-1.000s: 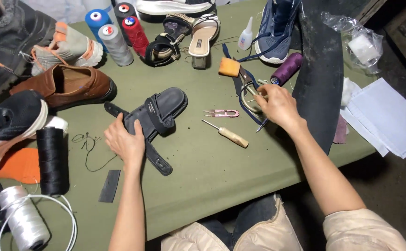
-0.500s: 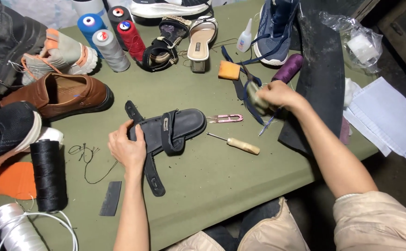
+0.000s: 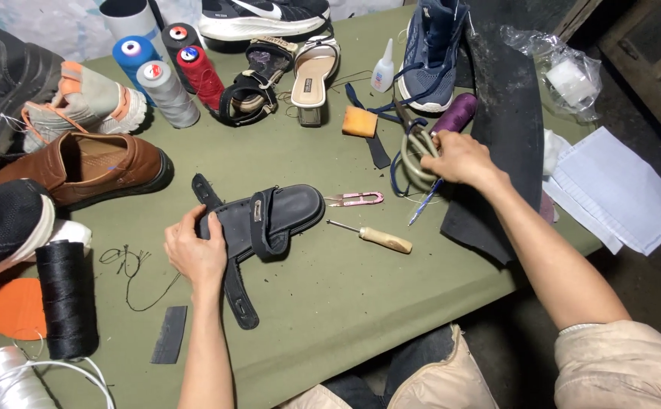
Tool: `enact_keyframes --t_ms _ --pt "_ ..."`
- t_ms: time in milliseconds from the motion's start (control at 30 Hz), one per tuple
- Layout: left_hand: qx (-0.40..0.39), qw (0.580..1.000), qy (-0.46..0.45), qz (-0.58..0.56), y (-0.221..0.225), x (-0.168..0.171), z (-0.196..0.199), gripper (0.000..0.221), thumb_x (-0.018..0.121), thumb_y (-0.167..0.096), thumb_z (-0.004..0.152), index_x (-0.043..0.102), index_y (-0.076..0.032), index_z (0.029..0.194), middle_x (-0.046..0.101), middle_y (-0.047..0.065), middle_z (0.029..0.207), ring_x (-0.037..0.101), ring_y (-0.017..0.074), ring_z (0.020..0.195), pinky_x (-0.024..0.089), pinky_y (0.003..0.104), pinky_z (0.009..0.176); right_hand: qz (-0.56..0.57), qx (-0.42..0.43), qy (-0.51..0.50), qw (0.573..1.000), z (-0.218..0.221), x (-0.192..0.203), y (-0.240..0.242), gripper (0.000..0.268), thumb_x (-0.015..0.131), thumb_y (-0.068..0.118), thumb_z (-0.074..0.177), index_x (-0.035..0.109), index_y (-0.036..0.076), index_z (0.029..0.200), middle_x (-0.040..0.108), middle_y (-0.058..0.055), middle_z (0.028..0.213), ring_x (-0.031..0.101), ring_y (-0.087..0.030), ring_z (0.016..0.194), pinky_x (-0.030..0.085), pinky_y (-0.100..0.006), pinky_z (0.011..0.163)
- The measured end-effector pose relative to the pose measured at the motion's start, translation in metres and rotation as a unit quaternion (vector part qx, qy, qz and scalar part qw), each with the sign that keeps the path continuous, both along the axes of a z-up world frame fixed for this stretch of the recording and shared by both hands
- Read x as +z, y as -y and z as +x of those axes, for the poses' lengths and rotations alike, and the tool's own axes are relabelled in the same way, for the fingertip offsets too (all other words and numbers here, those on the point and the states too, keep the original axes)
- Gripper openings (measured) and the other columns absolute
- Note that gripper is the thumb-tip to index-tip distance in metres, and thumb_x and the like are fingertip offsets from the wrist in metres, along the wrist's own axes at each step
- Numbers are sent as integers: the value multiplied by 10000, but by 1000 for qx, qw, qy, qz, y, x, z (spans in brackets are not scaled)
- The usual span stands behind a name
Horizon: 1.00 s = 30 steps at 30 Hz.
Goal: Hand-stitching the strap of a black sandal using a stitching awl and thread on a repair workbench.
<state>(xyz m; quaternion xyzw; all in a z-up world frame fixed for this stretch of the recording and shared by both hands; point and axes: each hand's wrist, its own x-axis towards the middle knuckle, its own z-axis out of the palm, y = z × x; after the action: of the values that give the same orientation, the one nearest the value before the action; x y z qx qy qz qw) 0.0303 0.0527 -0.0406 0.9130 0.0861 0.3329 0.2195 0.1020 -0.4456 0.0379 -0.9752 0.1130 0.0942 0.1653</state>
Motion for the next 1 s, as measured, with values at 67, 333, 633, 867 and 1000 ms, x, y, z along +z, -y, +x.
enact_keyframes --t_ms 67,333,633,867,1000 --pt "4 1000 -1 -2 1 2 0 167 774 -290 934 755 -233 1089 766 -25 1009 641 226 976 472 390 843 -91 40 12 995 -5 3 -11 590 728 507 848 691 76 1248 759 -198 1063 730 -399 1033 533 -545 886" --pt "5 1000 -1 -2 1 3 3 185 774 -298 909 759 -241 1085 758 -27 985 647 221 960 485 381 829 -92 118 110 983 22 26 -87 486 748 348 877 659 3 1208 626 -192 1090 701 -427 975 551 -606 809" --pt "24 1000 9 -17 5 7 5 174 779 -304 876 761 -249 1040 745 -13 909 649 229 931 491 392 796 -70 95 99 988 90 -39 -109 603 786 339 877 553 22 1333 584 -186 1181 696 -457 1034 538 -611 873" --pt "11 1000 1 -21 4 8 6 154 757 -293 901 753 -236 1045 749 -5 920 643 224 939 477 384 804 46 14 123 991 92 -9 -95 519 800 415 874 675 82 1251 568 -170 1183 638 -468 1114 512 -602 911" --pt "5 1000 -2 -22 5 6 6 155 741 -298 926 750 -237 1068 756 -18 964 636 215 953 465 377 812 48 25 117 992 86 7 -114 522 816 411 875 705 29 1214 572 -181 1154 645 -462 1110 512 -585 919"
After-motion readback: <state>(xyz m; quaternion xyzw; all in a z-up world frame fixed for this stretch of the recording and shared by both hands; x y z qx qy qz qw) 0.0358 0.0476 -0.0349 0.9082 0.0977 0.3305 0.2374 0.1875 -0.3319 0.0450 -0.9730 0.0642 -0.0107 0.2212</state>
